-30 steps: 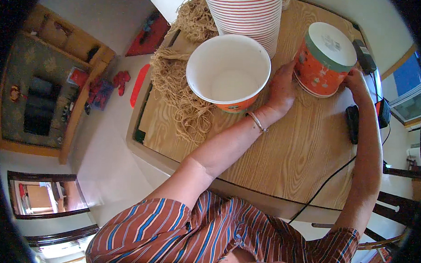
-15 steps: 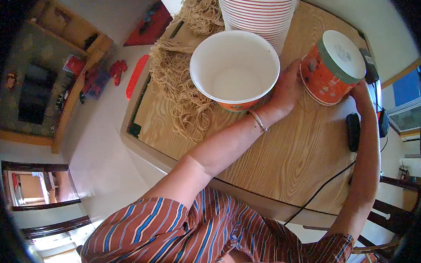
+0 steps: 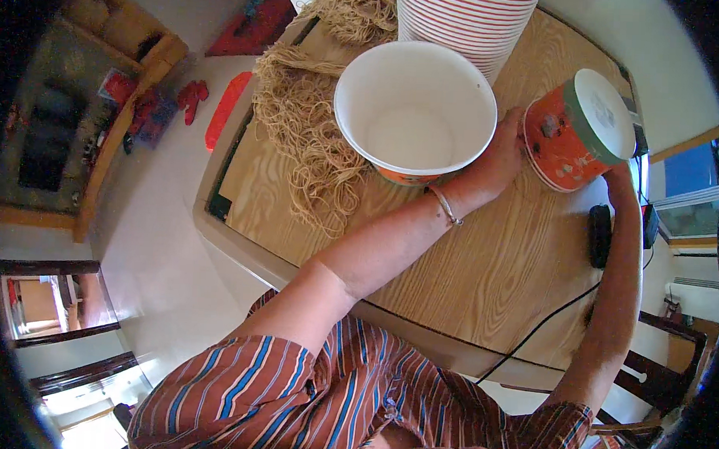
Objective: Preparing and handling thin fiber or string materials alongside stacks of paper cups for a packaging task.
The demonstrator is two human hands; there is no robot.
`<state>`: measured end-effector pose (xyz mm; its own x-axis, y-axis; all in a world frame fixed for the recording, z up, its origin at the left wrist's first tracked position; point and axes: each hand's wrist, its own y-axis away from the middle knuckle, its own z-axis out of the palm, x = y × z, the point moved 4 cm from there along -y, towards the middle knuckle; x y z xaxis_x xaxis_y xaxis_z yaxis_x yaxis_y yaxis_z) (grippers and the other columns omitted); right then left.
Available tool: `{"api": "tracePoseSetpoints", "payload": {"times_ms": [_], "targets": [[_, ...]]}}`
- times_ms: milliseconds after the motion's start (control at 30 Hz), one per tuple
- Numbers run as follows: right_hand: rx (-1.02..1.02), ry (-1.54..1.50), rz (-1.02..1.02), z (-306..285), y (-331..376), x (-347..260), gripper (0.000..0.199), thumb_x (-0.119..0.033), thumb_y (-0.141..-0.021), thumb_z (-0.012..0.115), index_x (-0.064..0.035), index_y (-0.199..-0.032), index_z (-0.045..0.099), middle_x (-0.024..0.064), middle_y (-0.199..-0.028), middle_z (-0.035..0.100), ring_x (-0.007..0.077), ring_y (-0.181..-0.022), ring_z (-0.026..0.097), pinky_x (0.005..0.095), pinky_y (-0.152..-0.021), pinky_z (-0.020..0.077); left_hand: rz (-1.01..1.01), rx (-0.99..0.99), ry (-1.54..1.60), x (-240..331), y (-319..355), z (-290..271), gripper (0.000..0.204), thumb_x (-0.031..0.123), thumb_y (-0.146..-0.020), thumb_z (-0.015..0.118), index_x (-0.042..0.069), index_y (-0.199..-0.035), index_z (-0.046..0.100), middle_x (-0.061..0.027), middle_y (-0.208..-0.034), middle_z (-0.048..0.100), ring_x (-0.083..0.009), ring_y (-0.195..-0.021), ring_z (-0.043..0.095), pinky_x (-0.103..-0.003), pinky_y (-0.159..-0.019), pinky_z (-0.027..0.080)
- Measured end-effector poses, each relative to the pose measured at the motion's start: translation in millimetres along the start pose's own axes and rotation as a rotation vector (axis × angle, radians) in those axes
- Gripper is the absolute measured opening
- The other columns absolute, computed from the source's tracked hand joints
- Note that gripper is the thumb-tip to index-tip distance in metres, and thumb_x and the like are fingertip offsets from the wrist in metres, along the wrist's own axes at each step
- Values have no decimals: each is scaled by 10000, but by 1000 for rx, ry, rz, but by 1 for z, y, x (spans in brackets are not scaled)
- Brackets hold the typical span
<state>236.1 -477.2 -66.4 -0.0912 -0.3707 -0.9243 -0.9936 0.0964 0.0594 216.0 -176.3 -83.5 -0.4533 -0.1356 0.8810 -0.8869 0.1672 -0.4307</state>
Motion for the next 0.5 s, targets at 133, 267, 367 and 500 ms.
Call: {"api": "tracePoseSetpoints", "payload": {"times_ms": [133, 267, 367, 500], "targets": [[1, 60, -90, -18, -2, 23, 593, -300, -858, 637, -27, -1350, 452, 97, -1333, 511, 200, -1188, 492, 348, -989, 413, -19, 33, -128, 6, 4, 1, 505, -86, -811, 500, -12, -1307, 448, -236, -1179, 590, -338, -1063, 603, -411, -904, 482], [-81, 43, -50, -27, -15, 37, 526, -205, -876, 630, -17, -1333, 449, 112, -1327, 514, 227, -1188, 496, 363, -983, 425, -26, 121, -158, -22, 2, 12, 327, 38, -805, 559, 9, -1130, 533, -214, -1057, 605, -367, -1006, 586, -441, -872, 464], [-56, 428, -149, -51, -18, 57, 468, -176, -906, 570, -3, -1324, 452, 136, -1329, 513, 252, -1199, 492, 377, -1007, 404, 45, 290, -213, -34, 2, 18, 159, 153, -814, 575, 43, -927, 598, -194, -912, 619, -403, -907, 575, -490, -823, 439], [-15, 119, -50, -60, -25, 81, 625, -340, -890, 624, -41, -1390, 398, 78, -1363, 484, 198, -1226, 468, 358, -1020, 383, 56, 311, -265, -19, 7, 6, 117, 146, -806, 567, 40, -842, 600, -214, -852, 610, -414, -851, 572, -507, -795, 434]]}}
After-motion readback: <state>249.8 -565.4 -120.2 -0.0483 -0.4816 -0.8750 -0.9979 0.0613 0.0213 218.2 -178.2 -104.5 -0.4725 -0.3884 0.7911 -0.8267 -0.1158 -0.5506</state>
